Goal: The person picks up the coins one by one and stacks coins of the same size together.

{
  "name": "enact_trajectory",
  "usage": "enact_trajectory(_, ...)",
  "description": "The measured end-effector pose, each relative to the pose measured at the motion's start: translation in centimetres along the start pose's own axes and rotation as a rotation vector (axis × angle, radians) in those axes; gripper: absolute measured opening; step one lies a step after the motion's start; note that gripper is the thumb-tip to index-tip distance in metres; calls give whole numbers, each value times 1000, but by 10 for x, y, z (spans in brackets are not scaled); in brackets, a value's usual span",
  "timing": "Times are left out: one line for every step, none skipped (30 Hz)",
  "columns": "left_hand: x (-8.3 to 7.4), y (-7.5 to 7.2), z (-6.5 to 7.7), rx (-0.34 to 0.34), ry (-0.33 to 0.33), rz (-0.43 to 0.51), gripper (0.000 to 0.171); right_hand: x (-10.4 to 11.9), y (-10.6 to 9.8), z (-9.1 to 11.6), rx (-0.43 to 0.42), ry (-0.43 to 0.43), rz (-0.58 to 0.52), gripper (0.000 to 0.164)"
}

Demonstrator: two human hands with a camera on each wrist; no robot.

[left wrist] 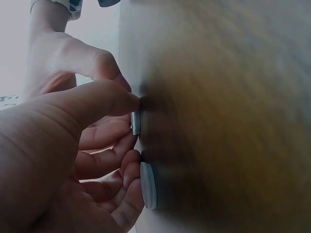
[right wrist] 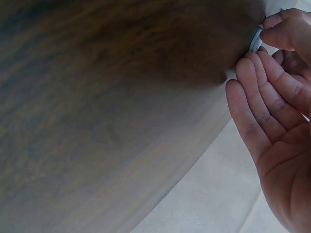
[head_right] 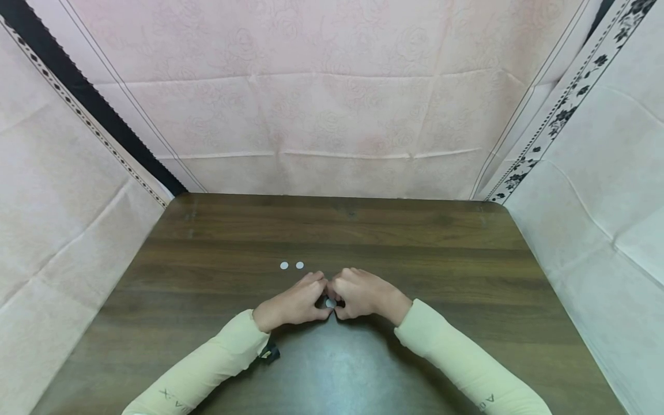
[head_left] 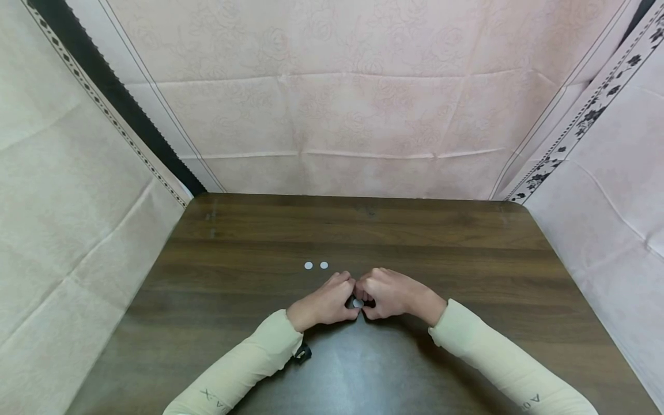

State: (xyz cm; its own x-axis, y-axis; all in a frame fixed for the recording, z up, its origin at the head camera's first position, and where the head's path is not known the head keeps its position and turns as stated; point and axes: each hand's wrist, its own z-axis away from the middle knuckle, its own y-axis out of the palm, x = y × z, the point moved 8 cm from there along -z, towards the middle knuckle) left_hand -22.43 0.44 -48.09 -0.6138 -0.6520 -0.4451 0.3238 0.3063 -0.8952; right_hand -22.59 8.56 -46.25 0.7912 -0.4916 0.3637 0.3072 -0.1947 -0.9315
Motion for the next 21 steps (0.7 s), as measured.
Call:
enact_trajectory(0, 0, 0, 0, 0, -1, 20, 0, 0, 0, -1, -2, 1, 11)
enact_trajectory(0, 0, 0, 1, 0, -2, 20, 0, 0, 0, -2, -3, 0, 11)
enact_trajectory(0, 0, 0, 2, 0, -1, 20, 0, 0, 0, -3, -3, -1, 11)
enact_trajectory(0, 0, 0, 3, -2, -1, 20, 1, 0, 0, -2, -4, -2, 11)
enact_trajectory(0, 0, 0, 4, -5, -1, 21, 1, 0, 0, -1, -5, -3, 12)
enact_trajectory(0, 0, 0, 6, -7, -2, 21, 1, 0, 0, 0, -3, -3, 11)
enact_trajectory(0, 0, 0, 7, -8, -2, 21, 1, 0, 0, 1, -2, -3, 11)
enact_trajectory(0, 0, 0, 8, -10, -3, 21, 1, 0, 0, 1, -2, -5, 12)
enact_trajectory(0, 0, 0, 7, -10, -2, 21, 1, 0, 0, 1, -2, -4, 11)
enact_trajectory(0, 0, 0, 7, -11, -2, 20, 1, 0, 0, 0, -3, -4, 11)
enact_trajectory(0, 0, 0, 6, -11, -2, 20, 1, 0, 0, -3, -6, -5, 11)
enact_trajectory(0, 0, 0, 4, -10, -2, 20, 1, 0, 0, -5, -9, -5, 12)
enact_trajectory(0, 0, 0, 3, -9, -2, 20, 1, 0, 0, -6, -10, -6, 12)
enact_trajectory(0, 0, 0, 2, -7, -3, 19, 1, 0, 0, -8, -12, -7, 12)
enact_trajectory(0, 0, 0, 2, -5, -3, 19, 1, 0, 0, -9, -14, -10, 12)
enact_trajectory(0, 0, 0, 3, -4, -3, 19, 1, 0, 1, -8, -15, -15, 12)
enact_trajectory(0, 0, 0, 3, -5, -3, 19, 1, -1, 1, -7, -15, -21, 12)
enact_trajectory(0, 0, 0, 5, -7, -2, 19, 1, -1, 1, -5, -11, -28, 12)
enact_trajectory(0, 0, 0, 6, -8, -1, 19, 0, -1, 1, -3, -9, -34, 12)
enact_trajectory(0, 0, 0, 9, -10, 2, 18, 0, -1, 1, -1, -8, -39, 13)
enact_trajectory(0, 1, 0, 11, -12, 4, 18, 0, -1, 1, 1, -7, -45, 13)
